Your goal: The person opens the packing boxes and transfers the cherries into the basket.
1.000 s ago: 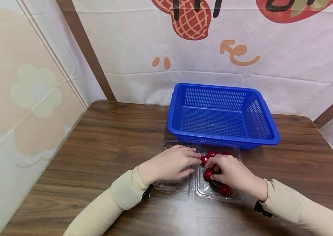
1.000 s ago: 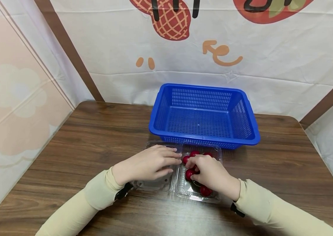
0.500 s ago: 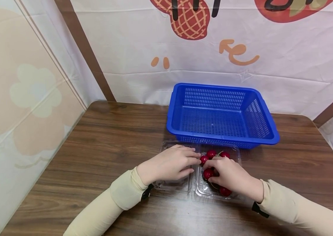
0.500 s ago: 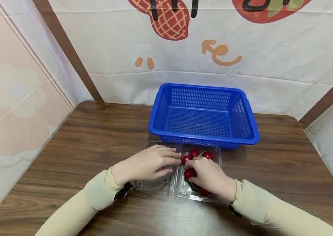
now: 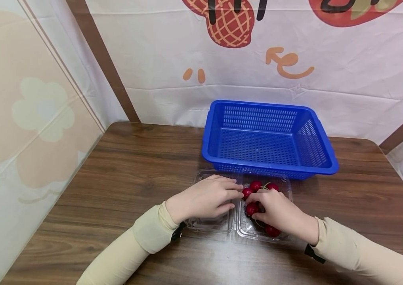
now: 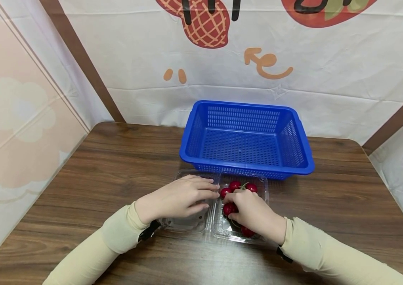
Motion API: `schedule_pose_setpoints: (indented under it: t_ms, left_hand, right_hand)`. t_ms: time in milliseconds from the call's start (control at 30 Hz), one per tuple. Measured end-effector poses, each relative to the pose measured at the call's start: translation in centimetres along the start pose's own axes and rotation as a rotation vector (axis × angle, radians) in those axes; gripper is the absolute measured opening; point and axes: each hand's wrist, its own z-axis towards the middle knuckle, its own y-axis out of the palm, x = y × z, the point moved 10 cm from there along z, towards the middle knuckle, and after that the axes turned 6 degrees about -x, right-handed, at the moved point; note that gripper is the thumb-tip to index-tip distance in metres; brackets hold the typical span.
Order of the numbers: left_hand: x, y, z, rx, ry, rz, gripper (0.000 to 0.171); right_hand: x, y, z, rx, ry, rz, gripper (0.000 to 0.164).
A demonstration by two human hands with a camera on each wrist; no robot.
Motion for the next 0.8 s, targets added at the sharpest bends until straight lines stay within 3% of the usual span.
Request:
schedule_pose_setpoints:
  t_ms: [200,800]
  left_hand:
    - [0.0,-0.1,0.0,0.001,0.0,-0.006,0.034]
    - [-0.1,0.0,0.0,-0.005,-0.003,-0.007,0.036]
  right_hand:
    - [-0.2,-0.9,-0.3,0.039,0.004,-0.006,0.027]
    - [-0.1,-6.0,-1.5,0.229,0.003,-0.02,0.03]
